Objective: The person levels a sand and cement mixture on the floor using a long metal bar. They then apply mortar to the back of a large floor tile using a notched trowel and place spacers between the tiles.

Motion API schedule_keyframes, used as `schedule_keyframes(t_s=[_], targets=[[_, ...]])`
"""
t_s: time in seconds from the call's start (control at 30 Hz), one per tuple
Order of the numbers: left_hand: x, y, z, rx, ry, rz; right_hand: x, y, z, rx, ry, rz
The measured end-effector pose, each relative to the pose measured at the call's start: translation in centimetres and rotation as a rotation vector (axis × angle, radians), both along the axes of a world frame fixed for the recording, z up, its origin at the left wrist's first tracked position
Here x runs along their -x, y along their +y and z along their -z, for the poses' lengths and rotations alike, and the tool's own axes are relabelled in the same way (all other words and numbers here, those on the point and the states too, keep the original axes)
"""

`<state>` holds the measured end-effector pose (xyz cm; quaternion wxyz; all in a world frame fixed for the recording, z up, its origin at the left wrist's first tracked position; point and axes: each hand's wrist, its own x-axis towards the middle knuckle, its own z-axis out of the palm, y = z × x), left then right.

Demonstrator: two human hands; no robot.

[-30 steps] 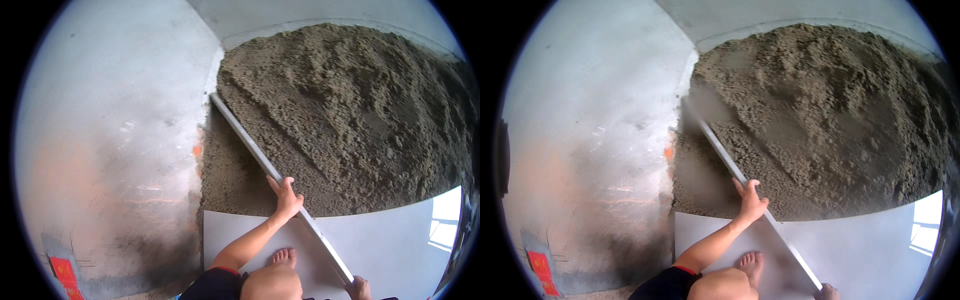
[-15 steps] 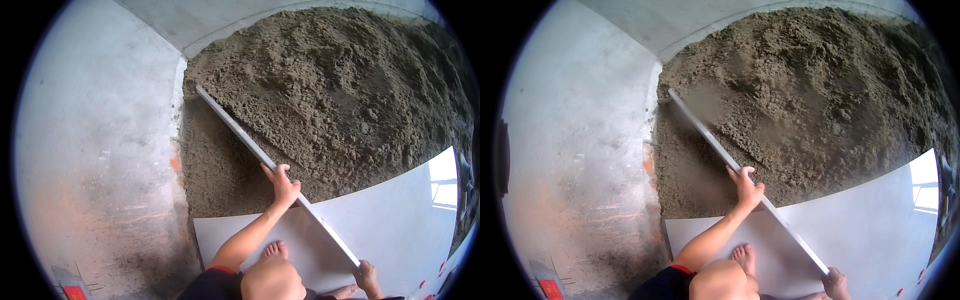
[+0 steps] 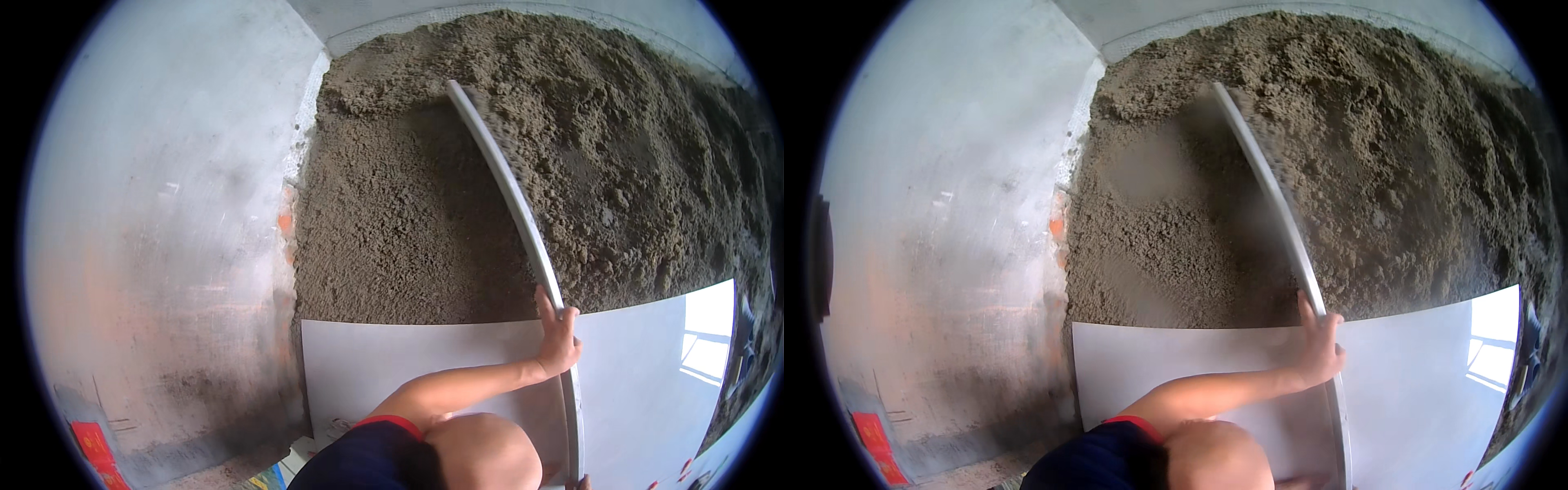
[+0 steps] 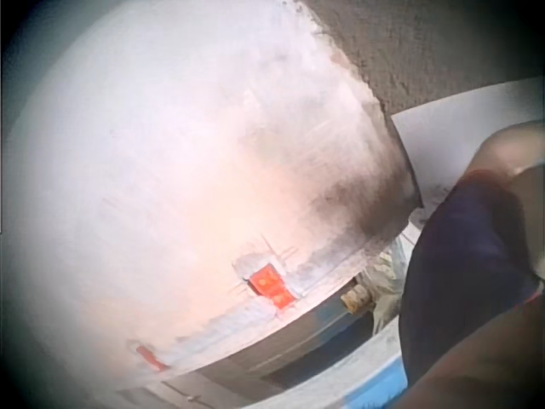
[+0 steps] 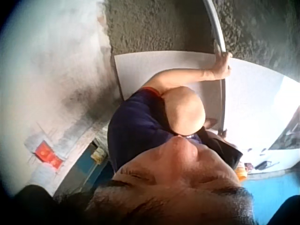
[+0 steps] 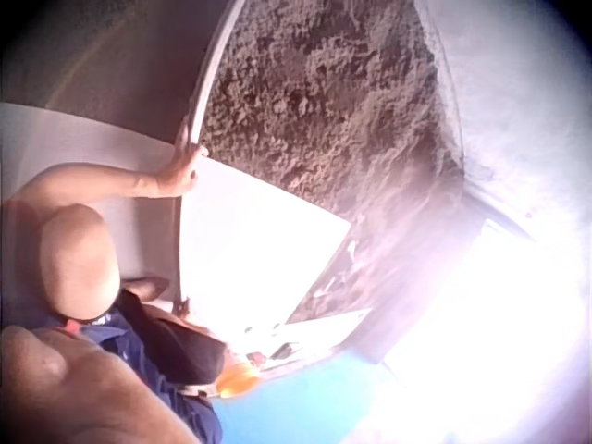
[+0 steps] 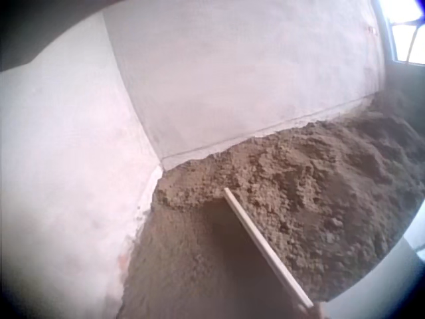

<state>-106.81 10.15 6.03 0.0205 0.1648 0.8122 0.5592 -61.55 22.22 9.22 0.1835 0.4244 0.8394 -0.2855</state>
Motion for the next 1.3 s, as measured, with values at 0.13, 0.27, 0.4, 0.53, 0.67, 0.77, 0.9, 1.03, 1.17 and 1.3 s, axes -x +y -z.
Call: schedule_keyframes(t_s=[0.13, 0.27, 0.4, 0.53, 0.67, 0.77, 0.9, 1.03, 1.17, 1.3], targets=[[-0.4, -0.2, 0.2, 0.004, -0.012, 0.062, -1.3, 0.7, 0.8, 0.014, 0.037, -0.051], [-3.7, -3.1, -0.4, 0.02, 0.017, 0.098, -3.2, 0.7, 0.1, -0.012, 0.065, -0.058], [-7.3, -3.8, -1.8, 0.193, 0.026, 0.133, -6.1, -0.9, -1.2, -0.085, 0.062, -0.031], [-7.8, -0.9, -1.5, 0.289, 0.07, 0.151, -7.7, -2.2, -0.8, -0.403, 0.014, -0.072], [-4.6, 2.7, 0.6, 0.174, 0.186, 0.11, -5.5, -0.1, 0.8, -0.415, -0.013, 0.017], [0.0, 5.9, 2.1, 0.001, 0.113, 0.131, -1.5, 1.7, 1.4, -0.35, 0.038, 0.092], [7.4, 9.2, 2.3, 0.077, 0.114, 0.2, 4.0, 3.4, 2.0, -0.36, 0.156, 0.053], [6.5, 7.3, 0.6, 0.193, 0.109, 0.273, 3.3, 3.5, 1.4, -0.185, 0.241, 0.052], [-0.4, 2.8, -2.0, 0.324, -0.045, 0.33, -4.7, 3.1, -0.2, -0.212, 0.286, 0.073], [-1.4, 2.0, -3.4, 0.384, -0.167, 0.469, -14.1, 2.8, -1.0, -0.087, 0.208, 0.147]])
